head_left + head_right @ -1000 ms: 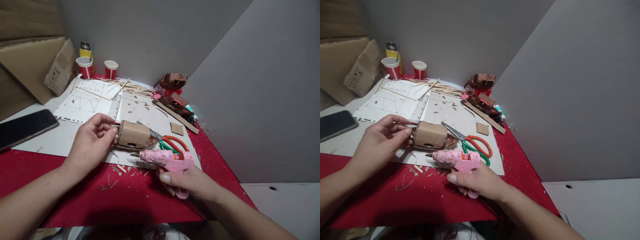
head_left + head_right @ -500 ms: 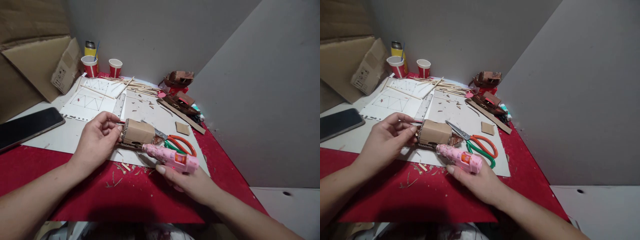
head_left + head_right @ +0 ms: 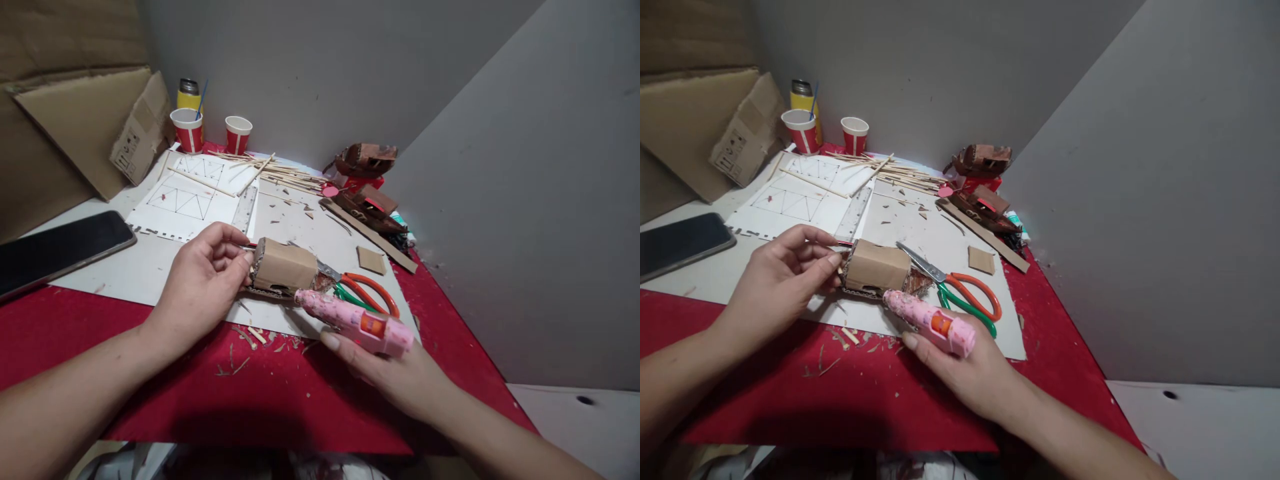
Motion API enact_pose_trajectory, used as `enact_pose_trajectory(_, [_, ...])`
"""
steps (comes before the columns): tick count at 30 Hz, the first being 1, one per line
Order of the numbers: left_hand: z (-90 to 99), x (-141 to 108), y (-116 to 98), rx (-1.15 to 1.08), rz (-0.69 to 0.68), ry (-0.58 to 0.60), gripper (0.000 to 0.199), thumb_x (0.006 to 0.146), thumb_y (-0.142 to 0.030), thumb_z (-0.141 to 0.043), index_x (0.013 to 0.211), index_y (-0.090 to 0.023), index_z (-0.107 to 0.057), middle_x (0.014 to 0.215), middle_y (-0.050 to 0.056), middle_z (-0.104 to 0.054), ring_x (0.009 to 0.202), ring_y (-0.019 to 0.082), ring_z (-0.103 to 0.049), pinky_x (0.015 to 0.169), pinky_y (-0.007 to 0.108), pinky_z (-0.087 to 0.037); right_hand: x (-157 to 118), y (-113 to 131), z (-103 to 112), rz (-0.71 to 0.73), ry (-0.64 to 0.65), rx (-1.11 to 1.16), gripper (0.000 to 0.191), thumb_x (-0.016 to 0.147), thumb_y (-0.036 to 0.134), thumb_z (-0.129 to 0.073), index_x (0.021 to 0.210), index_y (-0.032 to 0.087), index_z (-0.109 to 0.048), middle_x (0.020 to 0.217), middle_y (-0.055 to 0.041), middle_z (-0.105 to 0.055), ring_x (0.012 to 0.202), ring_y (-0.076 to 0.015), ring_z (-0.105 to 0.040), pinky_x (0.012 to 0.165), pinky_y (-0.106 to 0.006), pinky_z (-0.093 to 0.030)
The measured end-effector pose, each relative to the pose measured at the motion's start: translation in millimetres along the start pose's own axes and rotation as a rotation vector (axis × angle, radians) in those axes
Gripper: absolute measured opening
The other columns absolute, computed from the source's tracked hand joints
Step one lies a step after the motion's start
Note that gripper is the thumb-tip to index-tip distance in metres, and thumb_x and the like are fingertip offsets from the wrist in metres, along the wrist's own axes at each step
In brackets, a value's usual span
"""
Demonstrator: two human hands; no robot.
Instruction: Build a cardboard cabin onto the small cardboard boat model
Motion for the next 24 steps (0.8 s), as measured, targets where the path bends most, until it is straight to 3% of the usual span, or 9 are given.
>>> enact_pose_trajectory(5, [0.0, 0.1, 0.0, 0.003, -0.005, 0.006, 0.012, 0.08, -0.02, -0.067, 0.089, -0.018, -0.06, 0.068, -0.002, -0.062, 0.057, 0.011, -0.061, 0.054, 0.022, -0.05, 1.3, 4.6, -1.5, 0.024, -0.016, -0.024, 0.037, 0.093, 0.03, -0.058, 0.128, 0.023, -0.065, 0.134, -0.0068, -0.064, 0.128, -0.0248, -0.056, 0.105, -0.039, -0.05])
enact_pose_trajectory(11, [-0.1, 0.7, -0.8, -0.002, -0.007, 0.003, 0.012, 0.08, -0.02, -0.068, 0.088, -0.018, -0.06, 0.069, -0.002, -0.062, 0.057, 0.011, -0.061, 0.055, 0.023, -0.05, 3.5, 3.1, -2.7, 0.004, -0.028, -0.058, 0.029, 0.091, 0.031, -0.06, 0.117, 0.028, -0.072, 0.102, -0.0053, -0.077, 0.107, -0.0287, -0.069, 0.09, -0.043, -0.061])
enact_pose_trajectory(17, [0.1, -0.5, -0.4, -0.008, -0.018, 0.009, 0.011, 0.08, -0.019, -0.068, 0.088, -0.018, -0.06, 0.07, -0.002, -0.063, 0.057, 0.011, -0.061, 0.055, 0.022, -0.051, -8.6, 2.3, 4.9, 0.027, -0.043, -0.027, 0.04, 0.092, 0.025, -0.06, 0.132, 0.027, -0.063, 0.133, -0.0062, -0.065, 0.126, -0.0245, -0.058, 0.107, -0.041, -0.049])
enact_pose_trajectory(18, [0.2, -0.4, -0.3, -0.008, -0.019, 0.008, 0.011, 0.08, -0.019, -0.068, 0.088, -0.017, -0.06, 0.069, -0.002, -0.063, 0.057, 0.011, -0.061, 0.055, 0.021, -0.051, -11.9, -1.0, 6.5, -0.004, -0.052, 0.005, 0.04, 0.091, 0.027, -0.062, 0.131, 0.026, -0.064, 0.128, -0.0073, -0.068, 0.121, -0.0244, -0.062, 0.102, -0.039, -0.053])
enact_pose_trajectory(20, [0.3, 0.0, -0.5, -0.005, -0.024, 0.006, 0.012, 0.08, -0.019, -0.067, 0.088, -0.017, -0.06, 0.068, -0.002, -0.063, 0.057, 0.01, -0.061, 0.055, 0.021, -0.051, -19.6, -13.9, 6.9, -0.135, -0.035, 0.138, 0.035, 0.09, 0.035, -0.064, 0.123, 0.022, -0.069, 0.095, -0.0086, -0.076, 0.088, -0.022, -0.072, 0.071, -0.031, -0.061])
enact_pose_trajectory(22, [0.1, 0.6, -0.8, -0.005, -0.027, -0.002, 0.011, 0.079, -0.019, -0.067, 0.088, -0.017, -0.06, 0.067, -0.003, -0.063, 0.056, 0.01, -0.06, 0.054, 0.02, -0.05, -27.6, -29.3, 0.9, -0.286, 0.053, 0.333, 0.034, 0.09, 0.046, -0.063, 0.094, 0.014, -0.075, 0.057, -0.0034, -0.065, 0.05, -0.014, -0.06, 0.04, -0.021, -0.045])
enact_pose_trajectory(24, [0.0, 0.9, -1.6, -0.015, -0.033, -0.011, 0.011, 0.079, -0.018, -0.067, 0.087, -0.017, -0.059, 0.066, -0.003, -0.063, 0.056, 0.01, -0.06, 0.053, 0.02, -0.051, -32.6, -38.3, -7.8, -0.349, 0.16, 0.543, 0.049, 0.089, 0.053, -0.061, 0.064, 0.012, -0.065, 0.043, 0.0009, -0.05, 0.038, -0.0075, -0.044, 0.035, -0.018, -0.031])
Point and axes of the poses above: each hand's wrist, its own x-axis towards the middle knuckle, its own z-axis out of the back of the hand, y = z × x, the point moved 5 cm from there along x, towards the middle knuckle
